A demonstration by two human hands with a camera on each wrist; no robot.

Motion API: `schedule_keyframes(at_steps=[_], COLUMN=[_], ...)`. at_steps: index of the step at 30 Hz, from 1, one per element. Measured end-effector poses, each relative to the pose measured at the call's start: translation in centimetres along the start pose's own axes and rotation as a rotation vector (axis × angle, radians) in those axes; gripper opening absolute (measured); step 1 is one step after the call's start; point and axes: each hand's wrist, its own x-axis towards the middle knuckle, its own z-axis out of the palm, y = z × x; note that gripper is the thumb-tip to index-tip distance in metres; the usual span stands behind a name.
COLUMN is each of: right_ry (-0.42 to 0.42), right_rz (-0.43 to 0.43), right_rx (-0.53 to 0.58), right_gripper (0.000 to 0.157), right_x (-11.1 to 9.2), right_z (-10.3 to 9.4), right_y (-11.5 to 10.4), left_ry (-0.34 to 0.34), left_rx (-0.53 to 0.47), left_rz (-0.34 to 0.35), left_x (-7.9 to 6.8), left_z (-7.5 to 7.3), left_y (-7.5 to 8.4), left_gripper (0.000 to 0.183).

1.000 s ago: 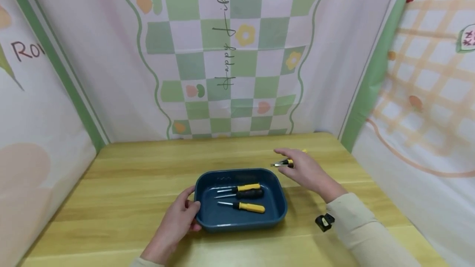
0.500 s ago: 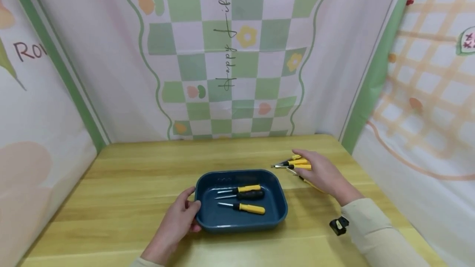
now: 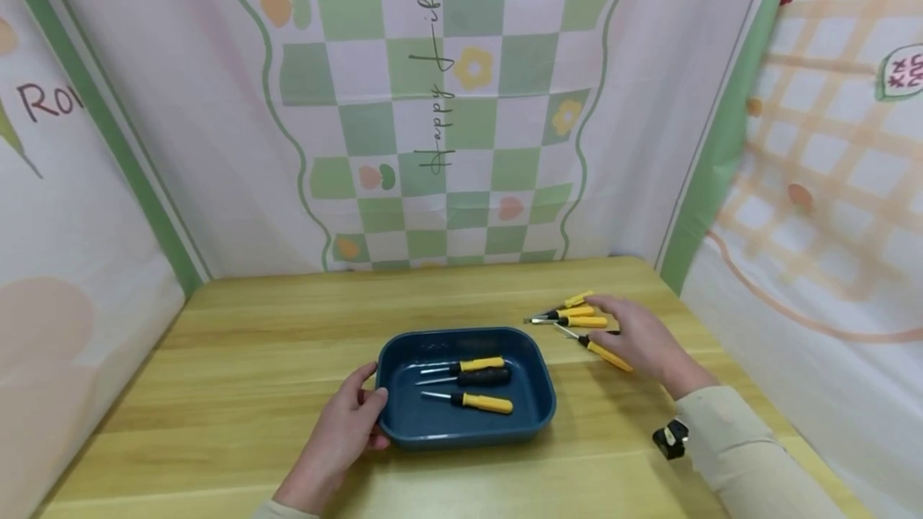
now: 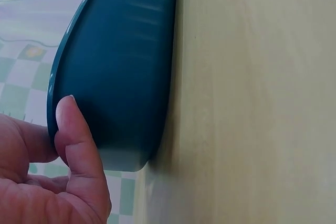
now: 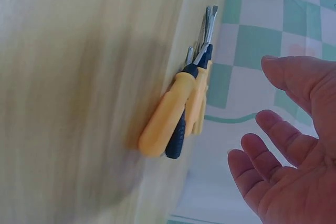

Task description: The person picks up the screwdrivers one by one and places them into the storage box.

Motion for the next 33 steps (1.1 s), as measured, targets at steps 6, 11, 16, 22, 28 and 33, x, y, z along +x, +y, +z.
schedule_keyframes(at_steps=[6,11,16,22,28,33], right_ry=[-0.037,-0.028,-0.034,-0.072,-0.076,-0.114], right_rz=[0.033,0.031,0.036,0.055,0.033,0.057], right_rx=[0.04,0.056,0.086,0.08,0.072,0.061], right_gripper=[0.06,0.06,0.059,0.057,0.054,0.05], right_x=[-0.1,-0.1,-0.5,-1.1,-1.3,-1.1], right_z=[0.3,0.5,0.8,1.4,1.5,1.4], right_y=[1.0,1.5,1.7,2.0,2.5,2.5], left_ry=[-0.015,-0.013,-0.022,-0.033,-0.038,-0.042], left_rx=[0.006,0.016,0.031,0.035,0.017,0.013], left_rz=[0.004,-0.003,-0.021,-0.056,-0.058,-0.066], left_x=[0.0,0.0,-0.1,-0.3,-0.1,0.1], left_z=[0.0,0.1,0.1,-0.1,-0.1,-0.2], left_y=[0.2,0.5,0.6,0.5,0.5,0.5], left_gripper=[0.056,0.056,0.057,0.058,0.058,0.058])
